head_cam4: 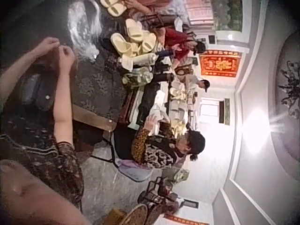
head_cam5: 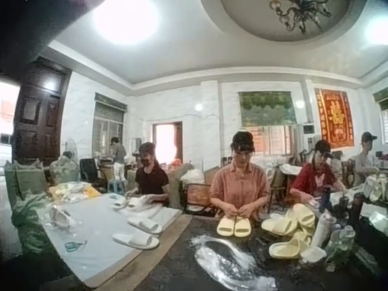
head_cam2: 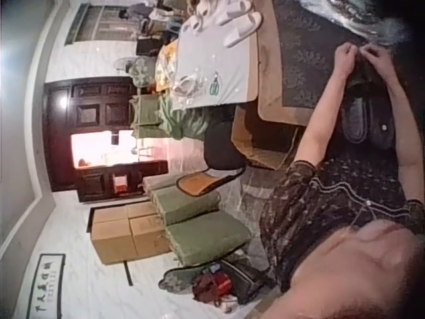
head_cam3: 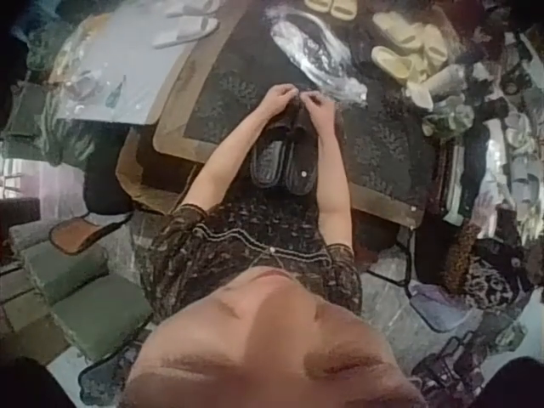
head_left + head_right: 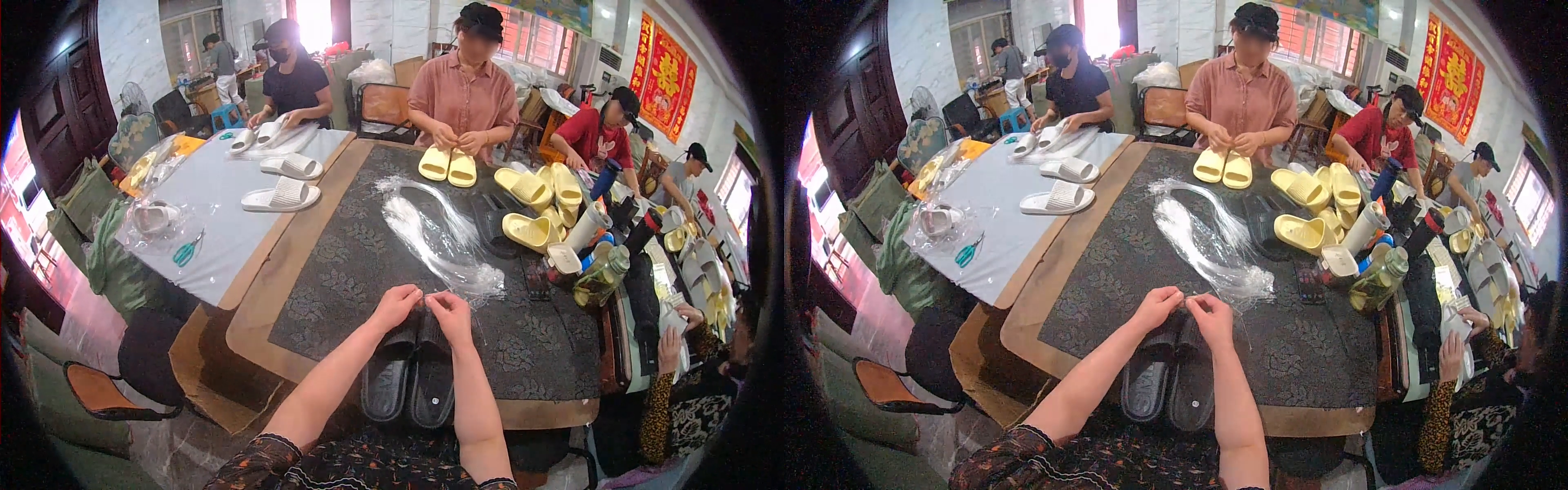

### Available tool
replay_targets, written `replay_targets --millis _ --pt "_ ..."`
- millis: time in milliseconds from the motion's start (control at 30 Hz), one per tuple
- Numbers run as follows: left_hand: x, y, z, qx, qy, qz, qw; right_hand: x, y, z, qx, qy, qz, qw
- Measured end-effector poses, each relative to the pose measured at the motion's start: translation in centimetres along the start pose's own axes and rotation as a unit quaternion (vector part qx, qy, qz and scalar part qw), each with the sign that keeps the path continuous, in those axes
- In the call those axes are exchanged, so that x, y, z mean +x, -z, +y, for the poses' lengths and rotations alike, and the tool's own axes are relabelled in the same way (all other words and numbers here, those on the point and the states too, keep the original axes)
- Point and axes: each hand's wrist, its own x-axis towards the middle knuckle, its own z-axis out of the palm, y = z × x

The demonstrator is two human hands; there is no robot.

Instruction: Inspecting and sorting pairs of slippers at a production table.

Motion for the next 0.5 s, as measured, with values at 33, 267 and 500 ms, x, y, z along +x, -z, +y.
replay_targets --millis 33,267,500 --pt "0.0 -0.2 0.1 0.000 0.010 0.002 1.000 0.2 0.1 0.8 0.031 -0.007 0.004 0.999" --pt "-0.2 0.0 0.2 0.050 -0.003 0.025 0.998 0.2 0.0 0.3 0.042 -0.038 0.015 0.998" --pt "-0.2 0.3 0.9 0.045 0.024 0.018 0.999 0.5 0.0 1.0 0.114 -0.053 0.061 0.990"
